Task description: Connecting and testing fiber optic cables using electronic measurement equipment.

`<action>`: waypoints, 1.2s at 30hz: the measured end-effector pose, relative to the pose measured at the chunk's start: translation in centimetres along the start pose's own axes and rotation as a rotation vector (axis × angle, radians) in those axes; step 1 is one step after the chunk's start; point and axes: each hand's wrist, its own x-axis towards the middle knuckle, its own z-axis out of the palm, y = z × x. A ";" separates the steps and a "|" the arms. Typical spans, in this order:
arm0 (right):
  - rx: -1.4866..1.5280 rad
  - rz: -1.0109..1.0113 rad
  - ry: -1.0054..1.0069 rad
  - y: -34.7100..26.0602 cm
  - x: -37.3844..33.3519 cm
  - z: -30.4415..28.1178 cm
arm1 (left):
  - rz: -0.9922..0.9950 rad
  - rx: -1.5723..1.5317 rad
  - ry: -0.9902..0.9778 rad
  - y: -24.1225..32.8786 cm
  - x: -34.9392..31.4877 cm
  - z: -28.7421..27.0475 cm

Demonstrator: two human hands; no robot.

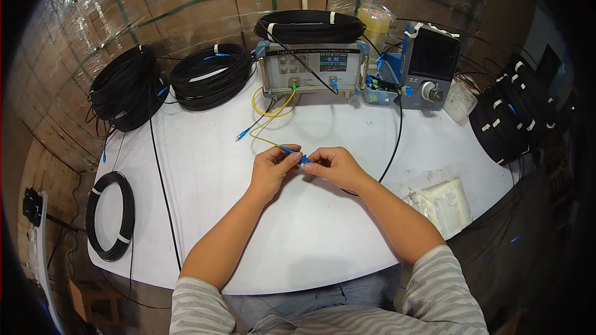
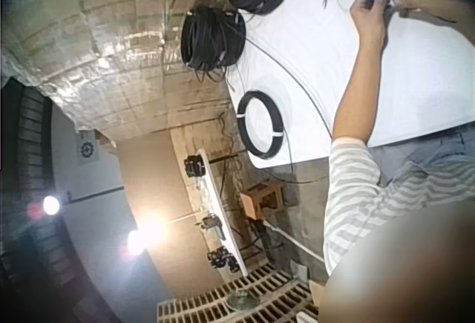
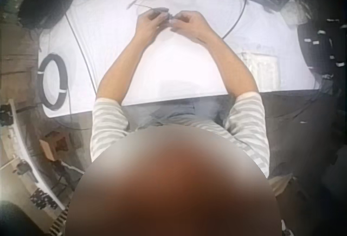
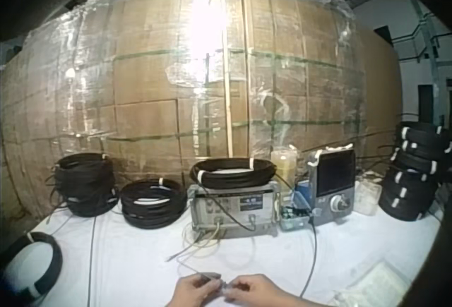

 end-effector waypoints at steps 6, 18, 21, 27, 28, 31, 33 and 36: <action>-0.005 -0.014 0.018 0.2 0.2 0.2 | 0.003 0.022 -0.013 0.1 -0.1 0.1; -0.043 -0.024 0.043 0.1 0.3 0.4 | 0.047 0.121 0.002 -0.1 -0.3 0.1; -0.049 -0.028 0.045 0.3 0.2 0.0 | 0.045 0.106 0.000 -0.1 -0.2 0.5; -0.039 -0.003 0.035 -0.2 0.0 0.3 | 0.025 0.094 0.005 0.2 -0.3 0.3; -0.035 0.014 0.028 -0.4 0.0 0.3 | 0.003 0.050 0.002 0.2 -0.2 0.1; 0.017 0.019 0.000 -0.9 -0.2 0.4 | -0.043 -0.032 0.004 0.5 0.0 -0.3; 0.032 0.016 -0.002 -1.1 -0.3 0.3 | -0.056 -0.077 0.010 0.3 0.2 -0.3; 0.042 0.008 -0.015 -0.9 -0.3 0.3 | -0.069 -0.103 0.011 0.3 0.3 -0.5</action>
